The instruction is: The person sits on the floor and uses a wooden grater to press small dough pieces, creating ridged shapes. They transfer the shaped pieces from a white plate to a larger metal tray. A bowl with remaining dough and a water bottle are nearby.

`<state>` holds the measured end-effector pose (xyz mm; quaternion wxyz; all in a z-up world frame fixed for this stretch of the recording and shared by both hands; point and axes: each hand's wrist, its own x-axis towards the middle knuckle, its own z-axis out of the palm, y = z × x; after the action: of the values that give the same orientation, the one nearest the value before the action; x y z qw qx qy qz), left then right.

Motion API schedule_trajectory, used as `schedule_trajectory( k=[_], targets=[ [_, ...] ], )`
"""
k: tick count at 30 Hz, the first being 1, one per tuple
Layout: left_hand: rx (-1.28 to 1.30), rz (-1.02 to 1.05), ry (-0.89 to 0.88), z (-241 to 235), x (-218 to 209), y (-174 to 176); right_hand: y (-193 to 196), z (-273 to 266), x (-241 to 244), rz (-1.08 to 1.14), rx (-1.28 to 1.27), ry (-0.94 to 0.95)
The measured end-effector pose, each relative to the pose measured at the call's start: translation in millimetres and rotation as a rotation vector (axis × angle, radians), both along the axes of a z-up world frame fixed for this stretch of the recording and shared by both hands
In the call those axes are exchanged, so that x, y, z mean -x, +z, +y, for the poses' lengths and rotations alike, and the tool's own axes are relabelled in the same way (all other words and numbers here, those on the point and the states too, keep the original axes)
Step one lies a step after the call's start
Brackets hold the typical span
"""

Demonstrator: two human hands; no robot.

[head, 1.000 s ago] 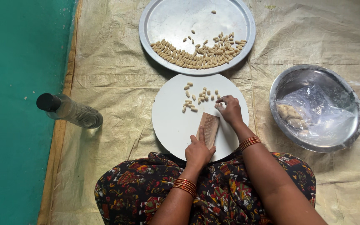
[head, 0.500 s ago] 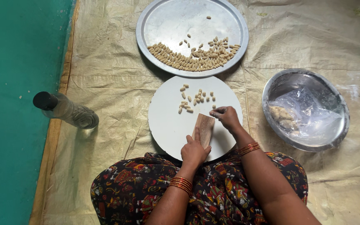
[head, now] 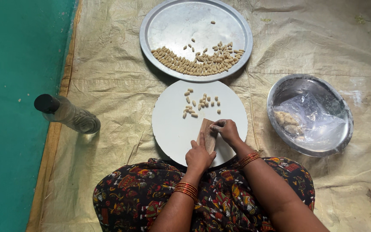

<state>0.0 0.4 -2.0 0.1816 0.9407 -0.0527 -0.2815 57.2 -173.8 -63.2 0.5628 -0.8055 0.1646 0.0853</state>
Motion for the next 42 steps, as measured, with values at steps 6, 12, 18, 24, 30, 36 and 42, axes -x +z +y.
schedule_trajectory(
  k=[6,12,18,24,30,36,42],
  targets=[
    [-0.005,-0.017,-0.013,0.3,-0.4,2.2,-6.4,6.9,0.2,-0.056,0.107,-0.04],
    [-0.032,0.038,-0.03,0.1,-2.6,4.5,-12.9,10.5,5.0,0.0,0.295,-0.033],
    [-0.025,0.03,-0.025,0.0,-1.3,4.3,-21.0,14.1,6.5,0.028,0.042,-0.168],
    [-0.016,0.026,-0.019,-0.1,0.2,2.6,-26.0,14.7,2.5,0.139,0.48,-0.072],
    [-0.031,0.033,-0.034,-0.3,0.8,4.3,-29.5,12.8,-4.5,0.099,0.521,-0.102],
    [-0.017,0.008,-0.032,0.2,1.0,5.5,-28.6,9.8,-15.9,0.122,0.593,-0.124],
    [-0.014,0.024,-0.029,-0.2,0.2,10.0,-33.5,7.9,-21.7,0.15,0.609,-0.108]
  ],
)
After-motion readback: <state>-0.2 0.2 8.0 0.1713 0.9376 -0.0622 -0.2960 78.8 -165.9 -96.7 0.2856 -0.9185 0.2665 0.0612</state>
